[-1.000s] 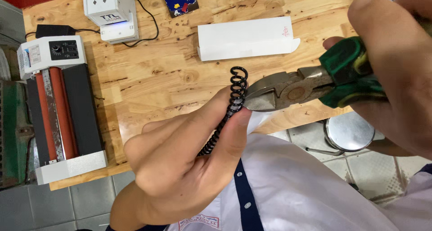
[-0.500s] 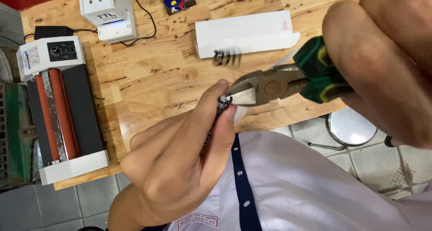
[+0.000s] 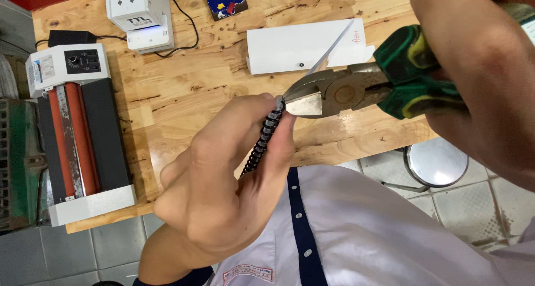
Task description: The person aligns printed pages and inserts a spiral binding wire through pre-punched holes using a manual binding machine. They then use pliers to twist and secure the wire ends, completing the notebook assembly.
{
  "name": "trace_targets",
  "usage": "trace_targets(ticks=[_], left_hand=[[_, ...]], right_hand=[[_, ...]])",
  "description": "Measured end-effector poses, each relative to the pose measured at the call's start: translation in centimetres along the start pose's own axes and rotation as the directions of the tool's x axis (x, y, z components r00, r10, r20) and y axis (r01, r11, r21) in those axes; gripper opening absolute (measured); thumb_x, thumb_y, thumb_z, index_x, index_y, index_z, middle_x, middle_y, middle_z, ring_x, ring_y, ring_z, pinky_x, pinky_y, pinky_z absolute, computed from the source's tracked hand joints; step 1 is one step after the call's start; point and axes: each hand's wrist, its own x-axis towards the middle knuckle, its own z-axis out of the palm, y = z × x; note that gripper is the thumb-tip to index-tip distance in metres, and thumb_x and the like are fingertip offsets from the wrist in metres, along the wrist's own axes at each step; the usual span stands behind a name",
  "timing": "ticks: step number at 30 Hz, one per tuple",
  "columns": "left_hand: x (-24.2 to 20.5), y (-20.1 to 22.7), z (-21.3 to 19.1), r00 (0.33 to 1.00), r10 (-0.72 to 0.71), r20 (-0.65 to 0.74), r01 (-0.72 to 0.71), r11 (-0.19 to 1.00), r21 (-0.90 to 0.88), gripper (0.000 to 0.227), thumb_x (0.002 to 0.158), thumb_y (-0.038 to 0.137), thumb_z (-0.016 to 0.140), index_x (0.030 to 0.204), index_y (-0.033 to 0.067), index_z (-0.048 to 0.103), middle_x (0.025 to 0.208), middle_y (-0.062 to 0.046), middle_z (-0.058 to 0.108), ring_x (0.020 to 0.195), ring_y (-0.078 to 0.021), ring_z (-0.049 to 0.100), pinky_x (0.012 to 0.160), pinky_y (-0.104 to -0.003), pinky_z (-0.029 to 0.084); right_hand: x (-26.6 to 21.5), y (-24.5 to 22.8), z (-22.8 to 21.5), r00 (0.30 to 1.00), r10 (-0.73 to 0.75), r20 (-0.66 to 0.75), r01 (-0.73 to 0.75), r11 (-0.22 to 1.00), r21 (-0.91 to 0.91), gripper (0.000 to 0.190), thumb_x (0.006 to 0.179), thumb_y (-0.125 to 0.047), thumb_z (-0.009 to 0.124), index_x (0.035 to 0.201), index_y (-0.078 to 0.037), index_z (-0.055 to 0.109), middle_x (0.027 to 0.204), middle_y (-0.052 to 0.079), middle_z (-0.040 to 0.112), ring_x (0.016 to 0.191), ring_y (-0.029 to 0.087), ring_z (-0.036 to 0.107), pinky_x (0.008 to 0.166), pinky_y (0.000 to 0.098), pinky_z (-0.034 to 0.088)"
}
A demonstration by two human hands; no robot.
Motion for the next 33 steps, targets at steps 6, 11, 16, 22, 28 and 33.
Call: trace_targets(ticks=[6, 11, 16, 22, 28, 33], left_hand=[[0.1, -0.1, -0.1, 1.0, 0.024, 0.008, -0.025, 1.0, 0.012, 0.035, 0.095, -0.006, 0.085, 0.114, -0.0111, 0.056, 0.106, -0.015, 0.071, 0.088, -0.0188, 0.078, 0.075, -0.028, 0.062], [0.2, -0.1, 0.1, 1.0, 0.025, 0.005, -0.025, 1.0, 0.005, 0.034, 0.095, -0.006, 0.086, 0.114, -0.01, 0.057, 0.105, -0.015, 0.071, 0.086, -0.0185, 0.077, 0.074, -0.027, 0.062], [0.0, -0.7, 0.6, 0.998, 0.063, -0.011, -0.062, 0.998, 0.024, 0.033, 0.099, -0.007, 0.084, 0.117, -0.0076, 0.057, 0.103, -0.012, 0.071, 0.083, -0.0173, 0.075, 0.067, -0.026, 0.058], [-0.1, -2.0, 1.8, 0.996, 0.085, 0.015, -0.086, 0.988, 0.128, 0.032, 0.105, -0.005, 0.082, 0.129, 0.0018, 0.061, 0.078, -0.004, 0.063, 0.061, -0.0148, 0.061, 0.059, -0.03, 0.048], [-0.1, -4.0, 3.3, 0.99, 0.141, 0.024, -0.143, 0.96, 0.241, 0.046, 0.102, -0.007, 0.067, 0.144, 0.0066, 0.053, 0.079, 0.001, 0.058, 0.066, -0.0139, 0.057, 0.065, -0.033, 0.046], [0.5, -4.9, 4.8, 0.983, 0.186, -0.014, -0.176, 0.95, 0.258, 0.049, 0.101, -0.01, 0.064, 0.147, 0.0041, 0.051, 0.083, -0.002, 0.06, 0.069, -0.0164, 0.06, 0.066, -0.034, 0.047]], right_hand=[[0.7, -0.7, -0.4, 0.989, 0.09, 0.117, -0.093, 0.996, 0.018, 0.062, 0.06, 0.01, 0.083, 0.114, 0.005, 0.054, 0.097, 0.02, 0.065, 0.083, 0.032, 0.068, 0.069, 0.0388, 0.051], [0.5, -0.7, -0.1, 0.988, 0.1, 0.121, -0.1, 0.995, -0.008, 0.063, 0.061, 0.01, 0.084, 0.116, 0.005, 0.055, 0.098, 0.019, 0.064, 0.084, 0.032, 0.067, 0.071, 0.0396, 0.05], [-0.3, -0.3, 0.2, 1.0, -0.004, 0.004, 0.004, 1.0, -0.017, 0.063, 0.065, 0.011, 0.085, 0.121, 0.006, 0.056, 0.103, 0.021, 0.064, 0.088, 0.033, 0.066, 0.074, 0.0415, 0.051], [-1.5, 1.7, 1.3, 0.992, -0.104, -0.075, 0.108, 0.993, 0.052, 0.063, 0.071, 0.011, 0.087, 0.127, 0.008, 0.057, 0.109, 0.024, 0.064, 0.093, 0.034, 0.065, 0.079, 0.0439, 0.052], [-0.9, 3.4, 4.8, 0.993, -0.003, -0.119, 0.058, 0.888, 0.457, 0.057, 0.087, -0.001, 0.081, 0.137, 0.005, 0.054, 0.12, 0.023, 0.066, 0.111, 0.03, 0.069, 0.097, 0.0378, 0.059], [0.7, 3.0, 3.7, 0.967, 0.187, 0.175, -0.244, 0.876, 0.415, 0.041, 0.085, -0.018, 0.084, 0.118, -0.002, 0.066, 0.094, 0.015, 0.069, 0.081, 0.023, 0.071, 0.074, 0.0356, 0.058]])
